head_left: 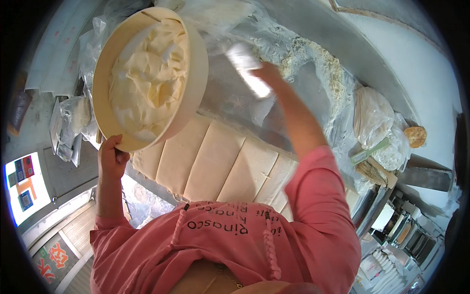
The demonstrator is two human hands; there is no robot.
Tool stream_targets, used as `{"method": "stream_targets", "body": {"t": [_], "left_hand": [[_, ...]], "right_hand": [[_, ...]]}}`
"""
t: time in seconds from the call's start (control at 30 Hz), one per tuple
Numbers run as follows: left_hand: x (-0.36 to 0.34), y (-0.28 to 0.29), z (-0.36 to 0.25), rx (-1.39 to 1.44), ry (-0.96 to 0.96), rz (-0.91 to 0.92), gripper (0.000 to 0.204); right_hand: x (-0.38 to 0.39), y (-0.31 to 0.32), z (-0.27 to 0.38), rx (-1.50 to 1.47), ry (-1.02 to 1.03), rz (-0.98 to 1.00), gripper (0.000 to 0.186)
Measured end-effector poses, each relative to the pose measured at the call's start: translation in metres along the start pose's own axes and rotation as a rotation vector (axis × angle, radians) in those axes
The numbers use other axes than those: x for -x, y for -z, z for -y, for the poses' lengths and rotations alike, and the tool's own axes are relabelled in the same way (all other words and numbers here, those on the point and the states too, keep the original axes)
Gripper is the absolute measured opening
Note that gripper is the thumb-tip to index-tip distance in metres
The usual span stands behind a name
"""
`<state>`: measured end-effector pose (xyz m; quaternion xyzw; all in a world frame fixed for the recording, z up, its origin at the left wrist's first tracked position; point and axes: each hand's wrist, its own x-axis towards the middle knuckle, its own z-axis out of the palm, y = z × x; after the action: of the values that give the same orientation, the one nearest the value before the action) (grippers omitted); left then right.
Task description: The person uses a large knife to cut a rectangular block of dough into strips on a metal countertop. They then gather the cut strips and place them into a round wooden bowl.
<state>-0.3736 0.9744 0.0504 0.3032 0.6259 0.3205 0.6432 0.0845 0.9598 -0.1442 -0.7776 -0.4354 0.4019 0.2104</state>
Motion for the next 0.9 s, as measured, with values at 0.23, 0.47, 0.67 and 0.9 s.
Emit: {"method": "stream_targets", "body": {"t": [0.23, 0.47, 0.67, 0.9], "left_hand": [[-0.006, -0.004, 0.021, 0.039, 0.002, 0.055, 0.007], [-0.008, -0.060, 0.028, -0.056, 0.029, 0.142, 0.008], [-0.022, -0.122, 0.035, -0.168, 0.017, 0.340, 0.012], [-0.039, -0.222, 0.060, -0.378, -0.032, 0.643, 0.020]], "right_hand": [[0.085, 0.137, -0.107, 0.106, -0.141, -0.172, 0.037], [0.175, 0.086, -0.145, 0.132, -0.053, 0.079, 0.035], [0.216, 0.159, -0.143, 0.686, -0.588, -0.382, 0.059], [0.218, 0.099, 0.000, -1.186, 0.043, -0.321, 0.062]]}}
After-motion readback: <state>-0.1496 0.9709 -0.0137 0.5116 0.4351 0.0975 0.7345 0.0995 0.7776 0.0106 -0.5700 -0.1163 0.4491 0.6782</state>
